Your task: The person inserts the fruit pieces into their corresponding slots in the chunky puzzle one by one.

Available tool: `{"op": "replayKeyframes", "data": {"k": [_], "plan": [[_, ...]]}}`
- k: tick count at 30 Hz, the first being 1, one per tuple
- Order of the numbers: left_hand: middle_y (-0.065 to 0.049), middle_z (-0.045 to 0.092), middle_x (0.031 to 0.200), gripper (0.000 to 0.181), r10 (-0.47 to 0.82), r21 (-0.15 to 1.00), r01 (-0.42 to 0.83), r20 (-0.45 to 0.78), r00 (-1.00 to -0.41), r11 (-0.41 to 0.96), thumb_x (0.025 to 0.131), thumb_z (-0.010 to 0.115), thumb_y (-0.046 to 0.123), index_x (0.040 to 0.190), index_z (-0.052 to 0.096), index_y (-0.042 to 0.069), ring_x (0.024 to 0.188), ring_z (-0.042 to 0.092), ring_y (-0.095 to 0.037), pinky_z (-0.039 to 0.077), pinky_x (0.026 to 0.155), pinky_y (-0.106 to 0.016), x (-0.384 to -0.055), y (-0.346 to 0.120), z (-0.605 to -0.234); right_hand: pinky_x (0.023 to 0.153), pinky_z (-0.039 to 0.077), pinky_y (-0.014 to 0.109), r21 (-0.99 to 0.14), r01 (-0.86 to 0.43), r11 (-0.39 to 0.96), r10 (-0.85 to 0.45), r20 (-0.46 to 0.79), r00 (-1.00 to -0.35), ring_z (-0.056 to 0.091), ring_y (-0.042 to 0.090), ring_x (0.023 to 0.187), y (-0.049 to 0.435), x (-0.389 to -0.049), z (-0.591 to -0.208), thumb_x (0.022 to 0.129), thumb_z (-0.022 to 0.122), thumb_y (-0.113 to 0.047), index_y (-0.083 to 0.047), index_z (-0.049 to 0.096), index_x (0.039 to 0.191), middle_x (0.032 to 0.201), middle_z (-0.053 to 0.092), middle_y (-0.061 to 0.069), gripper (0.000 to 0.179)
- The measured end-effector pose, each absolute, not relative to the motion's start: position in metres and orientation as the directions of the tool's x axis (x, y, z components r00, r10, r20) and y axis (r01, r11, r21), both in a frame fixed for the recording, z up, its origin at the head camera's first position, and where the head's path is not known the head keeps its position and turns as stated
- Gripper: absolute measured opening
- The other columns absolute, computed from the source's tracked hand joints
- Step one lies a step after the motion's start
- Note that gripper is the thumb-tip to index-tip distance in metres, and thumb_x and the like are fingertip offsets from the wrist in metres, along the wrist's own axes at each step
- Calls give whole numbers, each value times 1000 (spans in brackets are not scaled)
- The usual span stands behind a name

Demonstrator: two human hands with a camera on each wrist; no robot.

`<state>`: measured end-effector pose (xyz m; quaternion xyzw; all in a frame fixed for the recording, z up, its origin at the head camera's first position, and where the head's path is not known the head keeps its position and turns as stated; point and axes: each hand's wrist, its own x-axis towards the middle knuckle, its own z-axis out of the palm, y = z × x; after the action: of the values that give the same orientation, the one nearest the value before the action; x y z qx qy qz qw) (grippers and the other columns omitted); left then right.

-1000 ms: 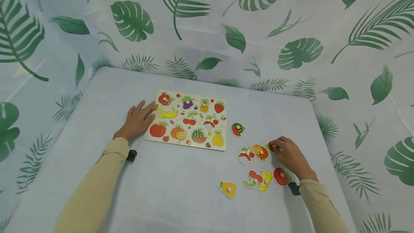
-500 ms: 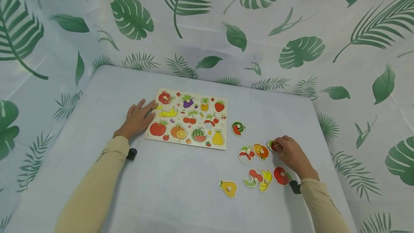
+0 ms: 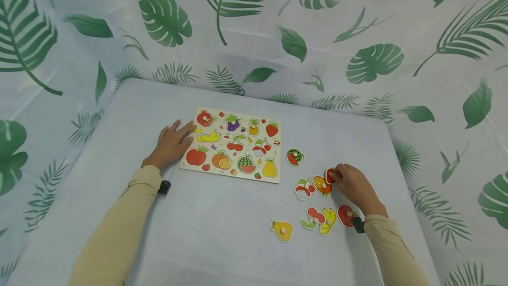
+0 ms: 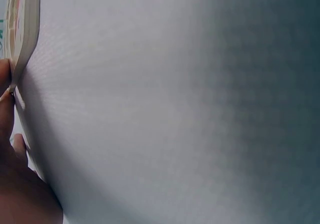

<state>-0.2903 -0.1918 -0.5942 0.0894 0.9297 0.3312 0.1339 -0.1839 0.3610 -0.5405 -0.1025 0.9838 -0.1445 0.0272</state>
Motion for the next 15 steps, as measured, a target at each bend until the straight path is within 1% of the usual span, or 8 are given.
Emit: {"op": "replayKeyframes", "data": {"k": [3, 9, 15], "plan": [[-6, 20, 178, 57, 252, 641, 71, -195, -948, 764, 114, 47, 29, 168, 36, 14, 165, -4, -33, -10, 129, -55, -290, -192, -594, 70, 59, 40, -294, -193, 936, -212, -35, -977, 58, 23, 76, 355, -190, -537, 97, 78, -2, 4, 70, 101, 85, 65, 8, 11], [-5, 20, 178, 57, 256, 636, 76, -196, -947, 768, 115, 46, 29, 168, 36, 14, 165, -5, -32, -10, 129, -54, -291, -193, -596, 67, 57, 38, -294, -205, 934, -227, -42, -973, 58, 24, 74, 342, -204, -533, 100, 76, -3, 4, 71, 102, 86, 65, 8, 9], [-7, 22, 178, 57, 253, 635, 83, -182, -950, 768, 114, 48, 29, 168, 37, 13, 164, -3, -33, -8, 129, -56, -290, -191, -594, 74, 61, 45, -279, -241, 930, -255, -14, -967, 62, 27, 77, 328, -219, -529, 98, 77, -2, 6, 71, 101, 88, 68, 12, 10]]}}
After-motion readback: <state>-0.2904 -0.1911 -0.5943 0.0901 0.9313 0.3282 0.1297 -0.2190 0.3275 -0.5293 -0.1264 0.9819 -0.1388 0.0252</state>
